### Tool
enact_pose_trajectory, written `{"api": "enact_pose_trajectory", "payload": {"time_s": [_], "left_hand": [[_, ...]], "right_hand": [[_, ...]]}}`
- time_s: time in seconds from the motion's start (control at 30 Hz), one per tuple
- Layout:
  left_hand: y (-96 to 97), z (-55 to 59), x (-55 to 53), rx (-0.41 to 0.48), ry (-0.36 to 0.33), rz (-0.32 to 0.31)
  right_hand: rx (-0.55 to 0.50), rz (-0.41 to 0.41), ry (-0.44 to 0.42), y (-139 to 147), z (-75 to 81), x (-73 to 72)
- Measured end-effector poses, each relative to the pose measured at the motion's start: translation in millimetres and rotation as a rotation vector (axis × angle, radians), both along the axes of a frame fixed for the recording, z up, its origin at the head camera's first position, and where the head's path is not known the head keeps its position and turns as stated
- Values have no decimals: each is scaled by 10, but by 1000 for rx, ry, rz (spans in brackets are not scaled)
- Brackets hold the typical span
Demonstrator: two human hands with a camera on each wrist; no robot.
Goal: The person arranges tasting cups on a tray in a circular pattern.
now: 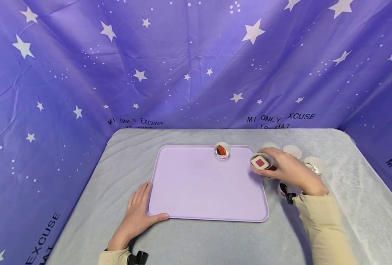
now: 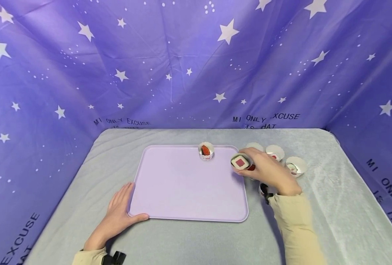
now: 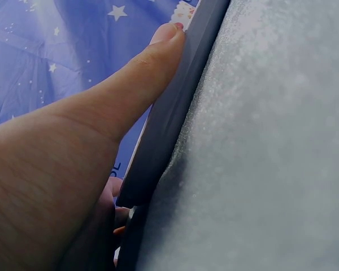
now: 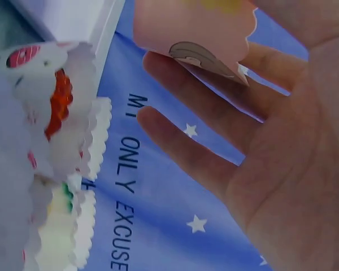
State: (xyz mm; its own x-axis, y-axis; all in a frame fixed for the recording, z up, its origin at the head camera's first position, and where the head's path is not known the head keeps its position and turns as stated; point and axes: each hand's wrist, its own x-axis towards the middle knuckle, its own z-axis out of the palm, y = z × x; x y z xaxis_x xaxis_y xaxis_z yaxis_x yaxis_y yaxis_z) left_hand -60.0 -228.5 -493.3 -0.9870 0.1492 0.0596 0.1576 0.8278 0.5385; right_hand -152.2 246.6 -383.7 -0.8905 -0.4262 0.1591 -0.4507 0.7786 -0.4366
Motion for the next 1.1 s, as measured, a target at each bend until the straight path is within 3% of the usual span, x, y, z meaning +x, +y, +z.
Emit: {"api": "enact_pose_trajectory", "payload": {"time_s": [0.17,0.47,1.1], "left_hand": [[1,3,1,6,-7,1],[0,-10,-12,-8,-6,0],[2,4,-10,-4,-6,1]], "right_hand": [[-5,-12,-45,-86,-56,-62],[31,17,-28,-238,-155,-164],[78,-16,-55,-499,-347,-330]]}}
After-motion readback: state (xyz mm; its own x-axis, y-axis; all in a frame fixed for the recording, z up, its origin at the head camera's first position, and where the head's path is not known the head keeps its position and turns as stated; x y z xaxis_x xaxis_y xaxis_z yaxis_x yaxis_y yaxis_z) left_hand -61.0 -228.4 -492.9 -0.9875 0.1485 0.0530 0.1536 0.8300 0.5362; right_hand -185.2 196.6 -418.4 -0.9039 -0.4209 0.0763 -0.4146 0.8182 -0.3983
